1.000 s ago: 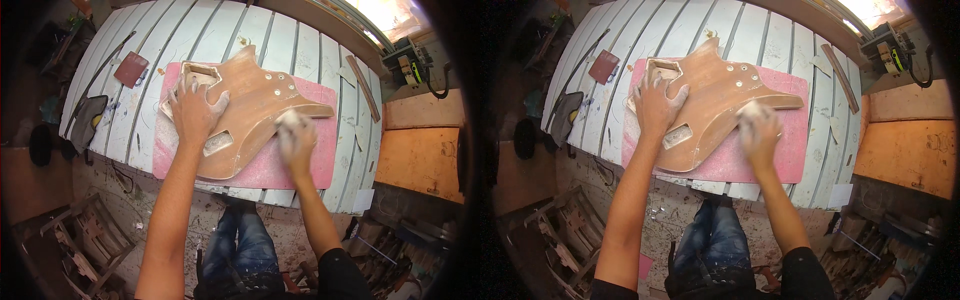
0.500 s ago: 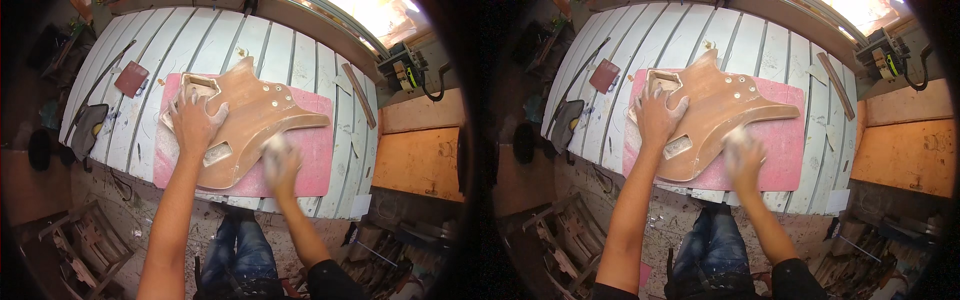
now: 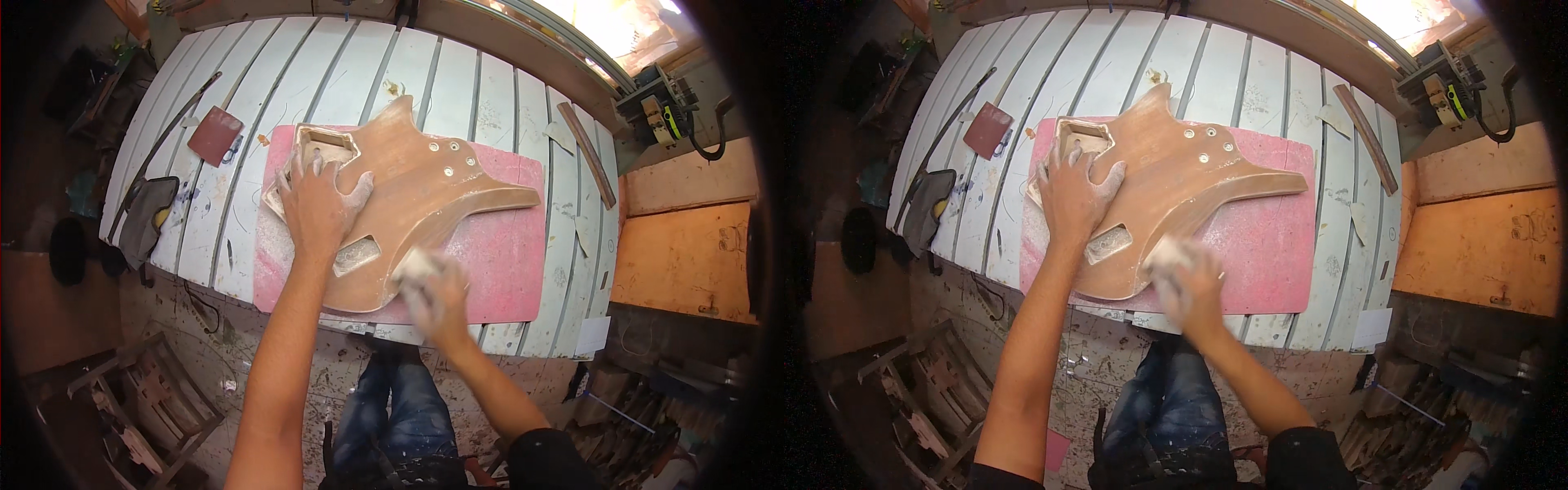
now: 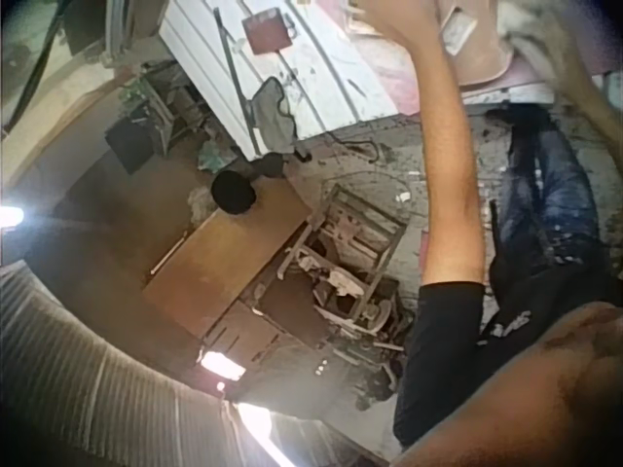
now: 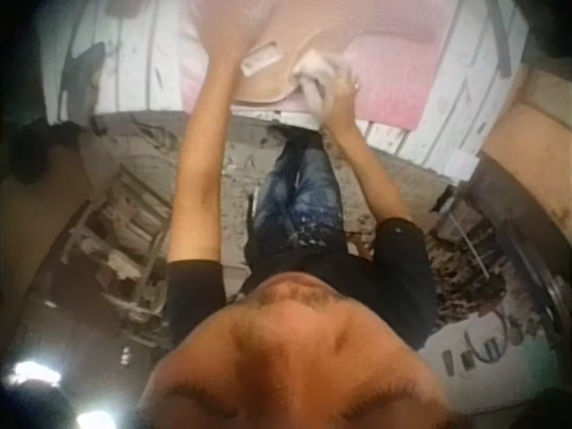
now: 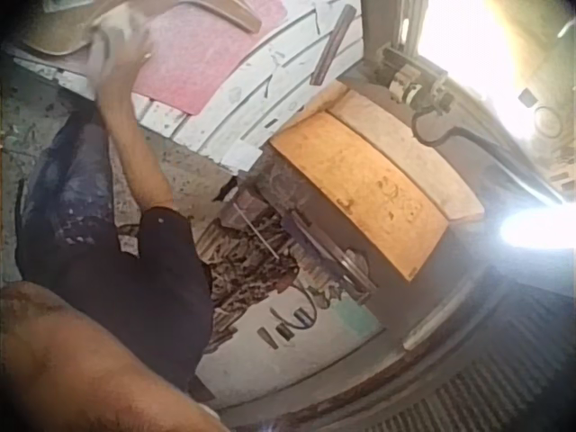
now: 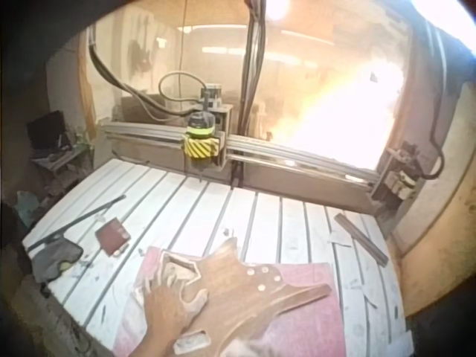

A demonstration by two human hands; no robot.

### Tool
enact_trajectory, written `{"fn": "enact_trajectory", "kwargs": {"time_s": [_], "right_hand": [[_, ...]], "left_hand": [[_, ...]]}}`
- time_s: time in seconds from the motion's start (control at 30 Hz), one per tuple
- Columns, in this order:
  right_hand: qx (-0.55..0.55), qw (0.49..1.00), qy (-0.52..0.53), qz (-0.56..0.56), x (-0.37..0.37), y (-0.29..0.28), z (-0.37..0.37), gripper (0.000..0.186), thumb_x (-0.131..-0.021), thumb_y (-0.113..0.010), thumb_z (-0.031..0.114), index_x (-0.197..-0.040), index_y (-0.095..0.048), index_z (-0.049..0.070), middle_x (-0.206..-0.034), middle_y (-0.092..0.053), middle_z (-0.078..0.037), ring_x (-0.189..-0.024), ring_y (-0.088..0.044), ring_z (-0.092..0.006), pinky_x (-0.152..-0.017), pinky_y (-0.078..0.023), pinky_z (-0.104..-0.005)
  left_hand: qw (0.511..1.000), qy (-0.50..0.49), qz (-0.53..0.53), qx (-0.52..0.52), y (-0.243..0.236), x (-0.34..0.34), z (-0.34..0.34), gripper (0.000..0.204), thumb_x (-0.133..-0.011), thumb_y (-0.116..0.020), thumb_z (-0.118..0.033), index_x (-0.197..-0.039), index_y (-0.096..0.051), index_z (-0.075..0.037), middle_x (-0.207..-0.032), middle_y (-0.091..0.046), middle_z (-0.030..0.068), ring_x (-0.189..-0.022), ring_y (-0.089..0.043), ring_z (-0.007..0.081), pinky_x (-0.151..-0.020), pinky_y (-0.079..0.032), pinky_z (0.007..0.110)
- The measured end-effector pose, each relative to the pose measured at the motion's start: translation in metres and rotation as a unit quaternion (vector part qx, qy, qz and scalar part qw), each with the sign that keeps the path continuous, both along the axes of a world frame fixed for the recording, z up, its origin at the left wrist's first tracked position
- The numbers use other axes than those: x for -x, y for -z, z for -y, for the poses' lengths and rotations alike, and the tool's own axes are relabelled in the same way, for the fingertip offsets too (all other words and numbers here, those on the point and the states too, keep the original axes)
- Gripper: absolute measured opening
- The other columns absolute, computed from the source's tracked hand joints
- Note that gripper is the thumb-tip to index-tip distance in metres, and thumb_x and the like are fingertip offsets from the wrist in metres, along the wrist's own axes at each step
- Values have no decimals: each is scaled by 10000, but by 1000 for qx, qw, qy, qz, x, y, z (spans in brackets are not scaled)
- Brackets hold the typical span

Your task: The person sands the surface of a wooden guitar body by hand using a sanding block, moving it in repeated circular and linear motions across the wood.

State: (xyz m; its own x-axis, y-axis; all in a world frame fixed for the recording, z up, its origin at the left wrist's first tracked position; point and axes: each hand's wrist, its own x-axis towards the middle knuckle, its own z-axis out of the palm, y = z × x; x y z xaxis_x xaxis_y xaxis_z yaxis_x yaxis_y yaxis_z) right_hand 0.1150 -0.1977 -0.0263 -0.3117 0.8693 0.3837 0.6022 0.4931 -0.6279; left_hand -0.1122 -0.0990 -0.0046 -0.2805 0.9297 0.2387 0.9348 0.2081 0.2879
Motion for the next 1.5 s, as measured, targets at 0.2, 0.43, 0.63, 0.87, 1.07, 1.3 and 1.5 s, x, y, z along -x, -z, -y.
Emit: {"fn": "enact_trajectory", "kwargs": {"time_s": [0.2, 0.43, 0.63, 0.87, 1.07, 1.3, 1.5], "right_hand": [[-27, 972, 231, 4, -8, 1, -61, 237, -847, -795, 137, -1082, -783, 112, -1318, -635, -221, -1236, -558, -401, -1054, -413, -549], [5, 1000, 11, 21, -15, 7, -55, 195, -877, -794, 183, -1054, -772, 104, -1320, -636, -221, -1246, -548, -406, -1042, -410, -537], [-6, 998, 27, -49, 16, 9, 2, 201, -893, -758, 151, -1088, -754, 101, -1250, -628, -212, -1175, -564, -400, -1003, -423, -537], [-23, 992, 128, 1, -14, 0, -68, 203, -881, -767, 133, -1081, -746, 109, -1295, -627, -218, -1226, -563, -405, -1025, -420, -529], [67, 994, -84, -23, 0, -10, 5, 220, -888, -778, 167, -1101, -752, 121, -1305, -629, -190, -1215, -555, -393, -1050, -405, -509], [3, 994, 104, -25, -7, 28, -44, 293, -843, -812, 175, -1129, -755, 140, -1307, -637, -197, -1236, -562, -399, -1088, -392, -509], [-52, 998, 24, -8, -27, 20, -52, 246, -867, -777, 127, -1109, -743, 95, -1231, -663, -193, -1174, -592, -417, -1014, -447, -524]], "left_hand": [[999, 14, 26, 13, -6, -9, -4, 616, -936, -658, -573, -1230, -758, -41, -1445, -645, 219, -1527, -374, 388, -1258, -246, 577], [1000, 9, 10, 13, -4, -5, -2, 635, -935, -647, -596, -1210, -770, -37, -1427, -656, 195, -1499, -408, 376, -1223, -279, 611], [1000, 10, 2, 15, -3, -4, -3, 635, -938, -645, -593, -1224, -766, -40, -1432, -656, 197, -1498, -409, 379, -1227, -272, 612], [1000, 10, 24, 15, -3, -7, -4, 653, -931, -647, -594, -1230, -759, -25, -1463, -633, 222, -1524, -376, 397, -1256, -243, 593], [1000, 5, -7, 14, 0, -1, -2, 668, -939, -630, -620, -1260, -763, -49, -1435, -656, 194, -1475, -442, 373, -1224, -274, 607], [1000, 18, 16, 9, -5, -10, -6, 634, -931, -657, -581, -1214, -766, -24, -1443, -647, 224, -1519, -385, 392, -1251, -249, 597], [1000, 9, 24, 12, -1, -4, -2, 648, -936, -648, -592, -1237, -763, -31, -1460, -641, 208, -1528, -378, 385, -1256, -244, 597]]}}
